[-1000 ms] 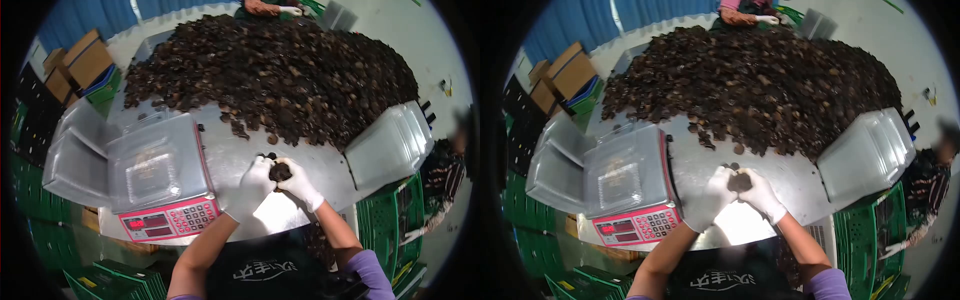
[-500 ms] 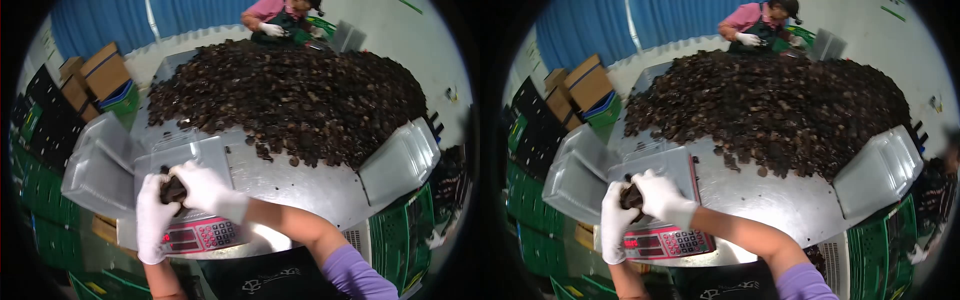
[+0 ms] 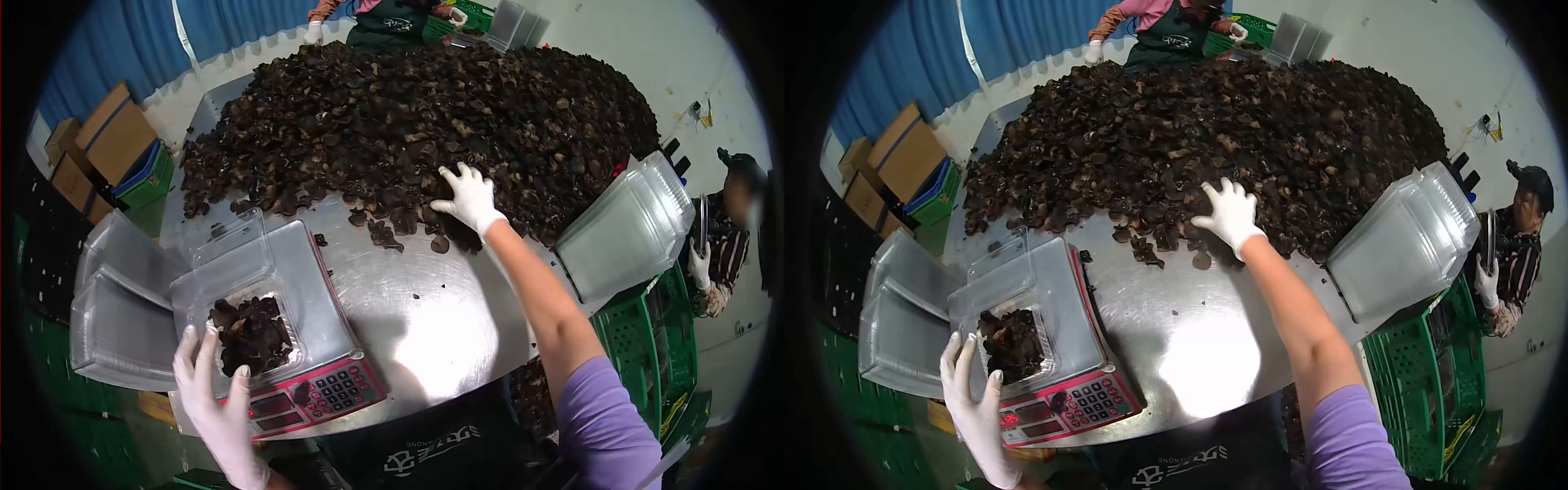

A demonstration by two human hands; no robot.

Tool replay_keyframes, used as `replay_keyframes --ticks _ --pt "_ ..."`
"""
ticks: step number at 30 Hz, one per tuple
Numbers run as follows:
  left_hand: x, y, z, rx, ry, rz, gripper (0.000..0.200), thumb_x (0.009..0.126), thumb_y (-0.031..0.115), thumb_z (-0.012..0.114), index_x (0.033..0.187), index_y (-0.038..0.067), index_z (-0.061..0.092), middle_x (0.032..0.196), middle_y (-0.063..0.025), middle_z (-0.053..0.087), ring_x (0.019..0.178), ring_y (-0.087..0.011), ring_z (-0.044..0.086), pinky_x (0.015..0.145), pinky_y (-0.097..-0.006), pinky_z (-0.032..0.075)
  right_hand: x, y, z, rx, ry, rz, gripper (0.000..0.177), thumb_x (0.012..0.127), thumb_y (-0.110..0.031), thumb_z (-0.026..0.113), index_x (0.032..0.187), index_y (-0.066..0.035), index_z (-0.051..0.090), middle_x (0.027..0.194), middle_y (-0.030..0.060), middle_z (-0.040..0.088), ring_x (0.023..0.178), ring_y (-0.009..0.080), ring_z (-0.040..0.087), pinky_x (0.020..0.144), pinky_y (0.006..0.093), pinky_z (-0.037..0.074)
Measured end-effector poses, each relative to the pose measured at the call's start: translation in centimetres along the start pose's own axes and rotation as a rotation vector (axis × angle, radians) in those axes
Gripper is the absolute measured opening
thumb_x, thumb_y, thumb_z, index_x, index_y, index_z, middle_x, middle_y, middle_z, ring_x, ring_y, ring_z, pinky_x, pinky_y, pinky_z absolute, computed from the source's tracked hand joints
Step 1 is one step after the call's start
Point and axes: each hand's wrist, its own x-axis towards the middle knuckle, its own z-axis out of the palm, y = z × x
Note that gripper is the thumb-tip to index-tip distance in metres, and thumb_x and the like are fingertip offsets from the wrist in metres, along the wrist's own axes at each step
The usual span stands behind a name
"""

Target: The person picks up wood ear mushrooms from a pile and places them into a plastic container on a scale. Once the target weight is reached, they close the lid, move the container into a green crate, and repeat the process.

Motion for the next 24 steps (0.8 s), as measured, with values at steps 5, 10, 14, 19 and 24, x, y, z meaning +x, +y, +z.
replay_keyframes --ticks 5,10,14,19,24 --pt "-4.2 8.3 11.1 -0.488 -0.544 0.245 0.057 0.08 0.004 0.061 0.136 -0.001 0.05 0.136 -0.0227 0.052 0.131 -0.0353 0.047 0.111 -0.045 0.034 -4.2 4.4 2.5 -0.019 -0.035 -0.226 0.061 0.083 -0.037 0.072 0.139 -0.023 0.051 0.149 0.015 0.039 0.138 0.0335 0.036 0.108 0.0529 0.033" --pt "-7.7 9.2 28.2 -0.174 -0.354 0.119 0.081 0.087 0.033 0.064 0.148 -0.005 0.028 0.155 -0.0255 0.024 0.145 -0.038 0.022 0.118 -0.0512 0.016 -5.8 6.8 1.5 0.211 -0.081 -0.323 0.053 0.083 -0.022 0.071 0.134 -0.017 0.056 0.148 0.0118 0.042 0.135 0.0319 0.04 0.109 0.0429 0.036" --pt "-13.7 12.3 31.8 -0.425 -0.766 0.408 0.072 0.092 0.039 0.059 0.147 0.0 0.034 0.158 -0.023 0.02 0.147 -0.0374 0.018 0.121 -0.0431 0.013 -6.8 8.6 2.6 0.454 -0.143 -0.405 0.053 0.079 -0.015 0.07 0.131 -0.013 0.058 0.143 0.0131 0.048 0.135 0.0334 0.039 0.111 0.0394 0.038" --pt "-17.6 15.8 20.8 -0.832 -1.83 0.772 0.04 0.093 0.028 0.063 0.129 0.011 0.06 0.134 -0.0109 0.057 0.128 -0.0292 0.05 0.107 -0.0382 0.041 -8.0 8.2 1.4 0.51 -0.025 -0.416 0.051 0.071 -0.011 0.068 0.122 -0.011 0.065 0.135 0.0132 0.054 0.131 0.0321 0.045 0.111 0.0374 0.038" --pt "-14.8 8.2 12.1 -0.977 -1.214 0.33 0.04 0.092 0.013 0.062 0.132 0.007 0.058 0.131 -0.0124 0.06 0.122 -0.0309 0.056 0.104 -0.0401 0.045 -8.1 7.6 2.1 0.446 -0.074 -0.337 0.057 0.072 -0.011 0.074 0.127 -0.009 0.061 0.141 0.0117 0.051 0.136 0.0308 0.041 0.114 0.0372 0.035"
